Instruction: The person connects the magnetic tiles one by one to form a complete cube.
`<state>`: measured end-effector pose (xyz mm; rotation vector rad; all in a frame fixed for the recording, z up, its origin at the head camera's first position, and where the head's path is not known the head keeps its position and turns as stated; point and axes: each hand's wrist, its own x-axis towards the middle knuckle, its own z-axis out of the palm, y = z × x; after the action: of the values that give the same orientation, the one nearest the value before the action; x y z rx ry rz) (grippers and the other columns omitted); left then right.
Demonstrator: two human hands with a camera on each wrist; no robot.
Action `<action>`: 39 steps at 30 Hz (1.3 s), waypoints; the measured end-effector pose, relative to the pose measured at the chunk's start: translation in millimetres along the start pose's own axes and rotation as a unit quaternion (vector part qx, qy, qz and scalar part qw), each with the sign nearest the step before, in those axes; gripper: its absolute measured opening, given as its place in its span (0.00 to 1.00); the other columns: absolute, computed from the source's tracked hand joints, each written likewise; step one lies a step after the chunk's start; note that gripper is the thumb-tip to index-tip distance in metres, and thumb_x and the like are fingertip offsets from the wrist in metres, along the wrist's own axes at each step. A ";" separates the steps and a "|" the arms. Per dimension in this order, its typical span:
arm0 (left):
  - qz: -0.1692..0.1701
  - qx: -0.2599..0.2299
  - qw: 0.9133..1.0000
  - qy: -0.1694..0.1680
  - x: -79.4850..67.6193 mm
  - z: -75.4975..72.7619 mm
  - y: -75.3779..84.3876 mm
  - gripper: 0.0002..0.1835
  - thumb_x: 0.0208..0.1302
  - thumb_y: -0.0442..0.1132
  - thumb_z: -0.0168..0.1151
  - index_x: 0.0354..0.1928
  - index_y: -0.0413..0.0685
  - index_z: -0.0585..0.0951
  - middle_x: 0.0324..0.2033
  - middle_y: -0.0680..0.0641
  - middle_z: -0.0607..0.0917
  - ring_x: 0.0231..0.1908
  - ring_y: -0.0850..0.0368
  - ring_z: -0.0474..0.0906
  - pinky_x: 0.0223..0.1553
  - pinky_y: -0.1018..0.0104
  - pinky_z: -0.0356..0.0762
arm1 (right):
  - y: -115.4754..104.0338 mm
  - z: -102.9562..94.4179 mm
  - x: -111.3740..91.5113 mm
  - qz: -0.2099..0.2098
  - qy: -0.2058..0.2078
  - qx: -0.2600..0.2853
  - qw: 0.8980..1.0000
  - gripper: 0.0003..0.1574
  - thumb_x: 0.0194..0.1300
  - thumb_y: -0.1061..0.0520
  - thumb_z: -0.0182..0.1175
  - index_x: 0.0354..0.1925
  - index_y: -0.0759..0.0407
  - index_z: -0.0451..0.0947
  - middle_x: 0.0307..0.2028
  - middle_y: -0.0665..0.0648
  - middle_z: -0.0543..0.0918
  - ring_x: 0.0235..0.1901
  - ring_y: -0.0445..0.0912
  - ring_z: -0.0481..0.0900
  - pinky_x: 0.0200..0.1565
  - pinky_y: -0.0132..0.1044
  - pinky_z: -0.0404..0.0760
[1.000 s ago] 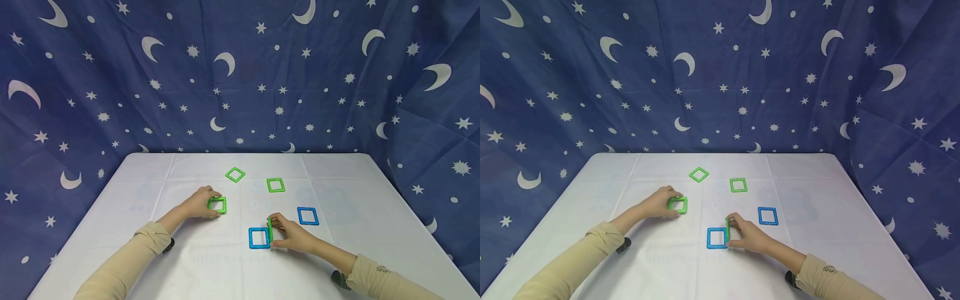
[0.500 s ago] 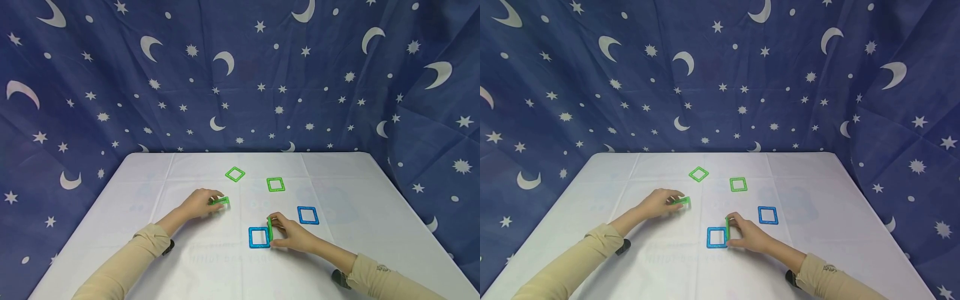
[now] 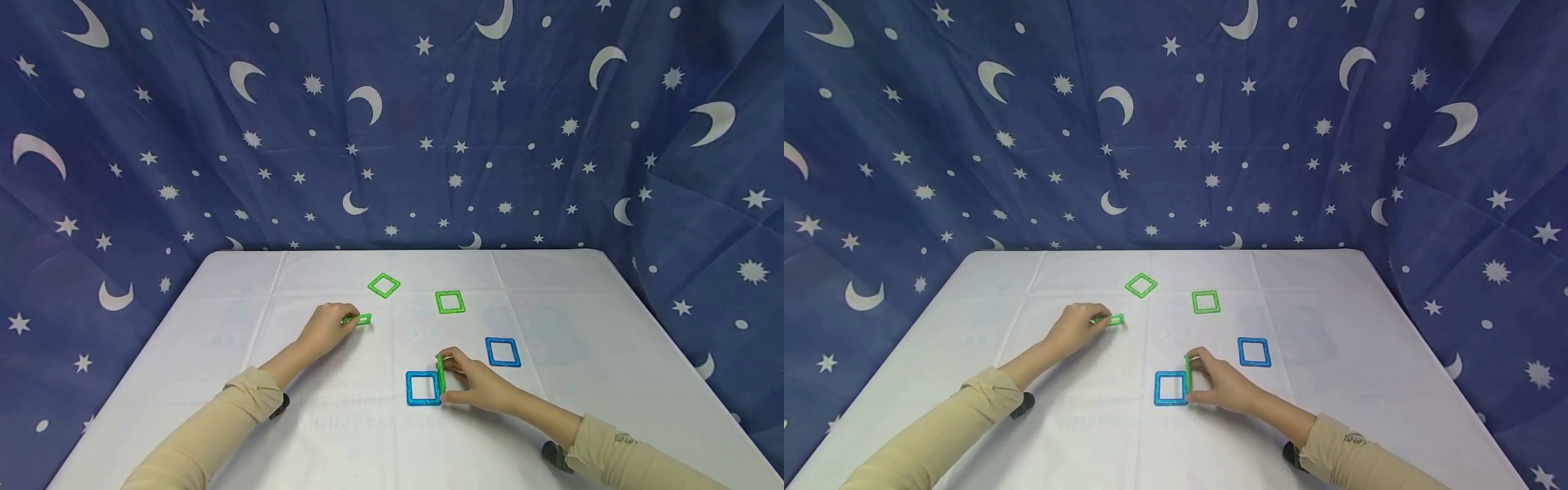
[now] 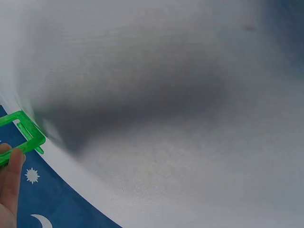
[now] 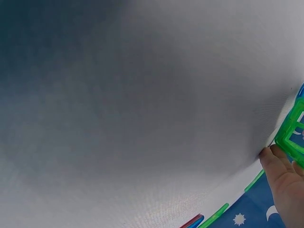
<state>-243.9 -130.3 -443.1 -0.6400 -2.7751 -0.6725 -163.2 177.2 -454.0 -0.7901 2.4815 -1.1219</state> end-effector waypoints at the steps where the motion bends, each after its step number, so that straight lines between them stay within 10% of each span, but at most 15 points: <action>1: -0.004 0.000 1.000 0.003 -0.3 0.0 -0.3 0.06 0.56 0.32 0.65 0.36 0.42 0.85 0.34 0.45 0.88 0.36 0.53 0.85 0.38 0.63 0.82 | -0.2 0.1 0.1 0.001 0.000 0.000 1.000 0.38 0.59 0.52 0.66 0.59 0.65 0.59 0.59 0.71 0.73 0.61 0.63 0.70 0.60 0.53 0.68; 14: -0.051 -0.060 0.996 0.049 -2.3 -0.2 -8.8 0.13 0.50 0.28 0.69 0.40 0.41 0.84 0.34 0.44 0.85 0.36 0.51 0.83 0.39 0.63 0.82 | -2.3 0.6 -0.2 0.003 0.004 0.000 1.000 0.38 0.59 0.52 0.66 0.59 0.66 0.59 0.58 0.71 0.73 0.61 0.63 0.70 0.60 0.53 0.68; 24: -0.134 -0.172 0.974 0.060 -3.3 1.9 -14.9 0.13 0.49 0.27 0.70 0.40 0.36 0.83 0.34 0.41 0.86 0.33 0.50 0.83 0.37 0.63 0.82 | 0.0 0.4 0.0 0.007 0.004 0.000 1.000 0.39 0.58 0.51 0.66 0.59 0.65 0.60 0.59 0.71 0.73 0.61 0.63 0.70 0.60 0.53 0.68; 39: -0.176 -0.189 0.963 0.080 -1.8 7.0 -13.5 0.09 0.48 0.28 0.71 0.33 0.36 0.83 0.32 0.40 0.85 0.29 0.52 0.83 0.29 0.70 0.80 | 0.5 0.1 -0.4 0.006 0.003 0.008 1.000 0.39 0.58 0.52 0.66 0.60 0.66 0.59 0.59 0.71 0.73 0.61 0.63 0.69 0.60 0.52 0.67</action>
<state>-249.2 -138.5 -454.9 -0.1348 -2.6481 -1.2854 -163.0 177.6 -454.3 -0.7684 2.4766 -1.1409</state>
